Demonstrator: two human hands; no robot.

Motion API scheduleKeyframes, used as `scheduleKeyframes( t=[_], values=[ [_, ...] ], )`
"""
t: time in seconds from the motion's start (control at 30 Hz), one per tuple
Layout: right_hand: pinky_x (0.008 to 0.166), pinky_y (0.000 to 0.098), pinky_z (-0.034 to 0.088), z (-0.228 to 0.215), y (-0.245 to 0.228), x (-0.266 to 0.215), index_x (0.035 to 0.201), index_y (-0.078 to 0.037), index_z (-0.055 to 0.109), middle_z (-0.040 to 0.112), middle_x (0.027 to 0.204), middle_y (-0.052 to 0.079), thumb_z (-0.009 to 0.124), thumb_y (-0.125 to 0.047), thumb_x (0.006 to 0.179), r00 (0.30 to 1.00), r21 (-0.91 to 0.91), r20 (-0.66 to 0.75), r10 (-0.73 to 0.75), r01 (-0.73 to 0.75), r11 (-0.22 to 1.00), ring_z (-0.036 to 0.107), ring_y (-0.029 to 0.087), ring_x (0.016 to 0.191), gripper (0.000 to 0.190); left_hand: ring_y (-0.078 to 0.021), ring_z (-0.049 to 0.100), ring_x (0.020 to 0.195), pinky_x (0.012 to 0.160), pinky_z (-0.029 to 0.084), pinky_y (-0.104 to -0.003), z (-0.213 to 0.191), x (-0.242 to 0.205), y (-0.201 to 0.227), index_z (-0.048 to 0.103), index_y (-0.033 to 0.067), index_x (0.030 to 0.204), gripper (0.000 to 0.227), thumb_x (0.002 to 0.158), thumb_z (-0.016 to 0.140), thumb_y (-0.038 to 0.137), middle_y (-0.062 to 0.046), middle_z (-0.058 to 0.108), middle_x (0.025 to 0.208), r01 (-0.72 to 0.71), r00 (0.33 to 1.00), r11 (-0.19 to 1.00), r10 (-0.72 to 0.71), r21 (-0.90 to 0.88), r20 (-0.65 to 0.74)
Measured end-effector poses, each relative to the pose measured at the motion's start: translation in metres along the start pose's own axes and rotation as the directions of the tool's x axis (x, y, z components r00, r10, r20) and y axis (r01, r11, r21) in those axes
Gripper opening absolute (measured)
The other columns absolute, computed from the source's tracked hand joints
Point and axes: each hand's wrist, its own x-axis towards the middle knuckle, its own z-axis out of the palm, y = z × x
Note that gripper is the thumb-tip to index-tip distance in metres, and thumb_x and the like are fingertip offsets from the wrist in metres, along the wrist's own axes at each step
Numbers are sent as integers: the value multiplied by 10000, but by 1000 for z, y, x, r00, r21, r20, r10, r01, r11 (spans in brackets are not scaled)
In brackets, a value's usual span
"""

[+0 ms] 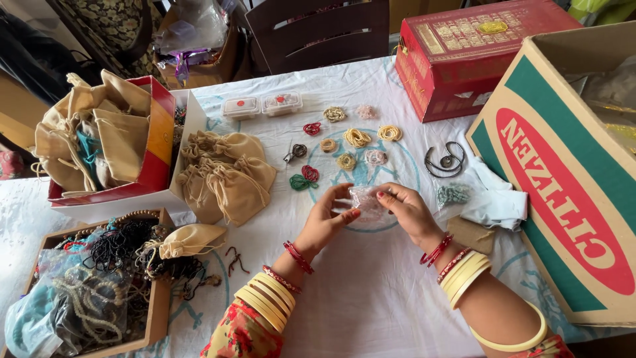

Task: The person picks small jewelry items from a table, places them into clear plastic bags, and then transfers the bags into small beige cloth pouches. The person repeats this process for several items, handling them one at a time.

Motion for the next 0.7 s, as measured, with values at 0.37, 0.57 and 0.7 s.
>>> scheduleKeyframes(
  t=[0.37, 0.57, 0.7],
  values=[
    [679, 270, 508, 29, -33, -11, 1510, -87, 379, 621, 1032, 25, 694, -50, 882, 974, 172, 98, 202, -217, 961, 580, 95, 867, 704, -76, 588, 710, 650, 528, -266, -8, 13, -60, 657, 6, 1147, 206, 1012, 647, 160, -10, 640, 913, 200, 937, 847, -312, -493, -156],
    [688, 248, 516, 39, -29, -14, 1569, -88, 317, 629, 1053, 61, 645, 45, 891, 995, -37, -36, 92, -94, 995, 564, 102, 854, 765, -62, 579, 698, 628, 512, -250, 4, 9, -46, 652, 18, 1179, 277, 961, 708, 181, 6, 657, 887, 244, 932, 905, -318, -350, -171],
    [723, 279, 560, 47, -28, -15, 1554, -92, 301, 635, 1080, 48, 614, 43, 903, 984, 23, -27, 174, -173, 985, 588, 100, 880, 735, -61, 630, 745, 636, 525, -221, 4, 11, -45, 670, -5, 1165, 307, 933, 726, 187, 25, 721, 933, 186, 923, 917, -286, -353, -256]
  ],
)
